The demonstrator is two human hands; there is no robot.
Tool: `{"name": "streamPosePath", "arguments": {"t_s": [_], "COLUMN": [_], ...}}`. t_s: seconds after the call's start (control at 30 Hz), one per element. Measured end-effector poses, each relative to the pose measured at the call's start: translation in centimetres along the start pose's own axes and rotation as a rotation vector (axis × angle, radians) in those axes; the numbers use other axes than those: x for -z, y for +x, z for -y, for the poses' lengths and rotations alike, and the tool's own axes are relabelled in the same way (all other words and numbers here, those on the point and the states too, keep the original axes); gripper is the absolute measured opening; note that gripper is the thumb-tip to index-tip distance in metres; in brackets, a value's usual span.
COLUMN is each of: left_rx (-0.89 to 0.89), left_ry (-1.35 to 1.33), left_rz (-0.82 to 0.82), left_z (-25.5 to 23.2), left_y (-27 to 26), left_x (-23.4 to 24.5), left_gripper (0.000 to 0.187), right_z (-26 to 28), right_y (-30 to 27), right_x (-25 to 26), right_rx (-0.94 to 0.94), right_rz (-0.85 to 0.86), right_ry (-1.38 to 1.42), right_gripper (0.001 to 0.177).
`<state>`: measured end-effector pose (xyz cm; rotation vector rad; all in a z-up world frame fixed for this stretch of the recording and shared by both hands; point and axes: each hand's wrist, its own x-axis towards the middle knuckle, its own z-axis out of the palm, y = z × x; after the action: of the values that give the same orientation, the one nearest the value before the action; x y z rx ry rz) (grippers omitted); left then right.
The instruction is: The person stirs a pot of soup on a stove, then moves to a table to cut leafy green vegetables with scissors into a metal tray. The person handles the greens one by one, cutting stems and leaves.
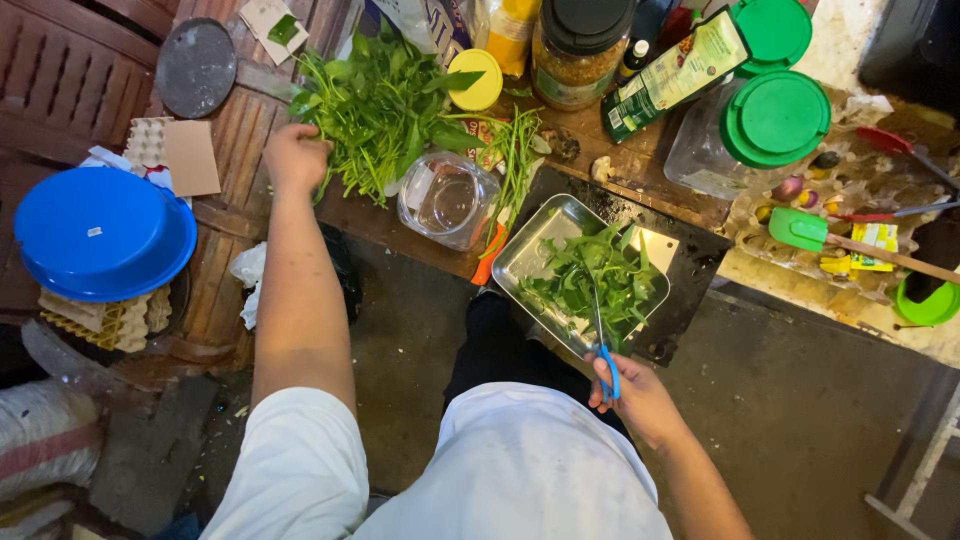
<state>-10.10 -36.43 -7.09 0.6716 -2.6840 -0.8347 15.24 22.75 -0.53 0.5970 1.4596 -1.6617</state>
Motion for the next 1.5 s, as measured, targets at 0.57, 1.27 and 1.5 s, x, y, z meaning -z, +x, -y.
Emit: {"name": "streamPosePath", "arguments": {"t_s": [0.57,1.27,1.5], "left_rx": [-0.572,0.102,0.198], "left_ry": [-0.050,-1.059,-1.093], "left_rz": [-0.248,0.805,0.860], "left_z": [-14.9,-30.2,-28.8], "left_y": [-1.4,-30.5,-31.5], "left_x": [10.5,-4.0,-3.5], "left_gripper": [0.011,0.019,0.020], "right_z": [1.8,2.5,2.5], "right_y": [-0.2,-3.8,-1.9], "right_x": [-1.2,-5.2,-5.0], "right_rx": [0.088,0.430,0.422], "right_rz": [-0.043,0.477,0.233], "right_ry": [-0.162,0.688,0.822], "right_gripper": [0.048,0.069,0.059]}}
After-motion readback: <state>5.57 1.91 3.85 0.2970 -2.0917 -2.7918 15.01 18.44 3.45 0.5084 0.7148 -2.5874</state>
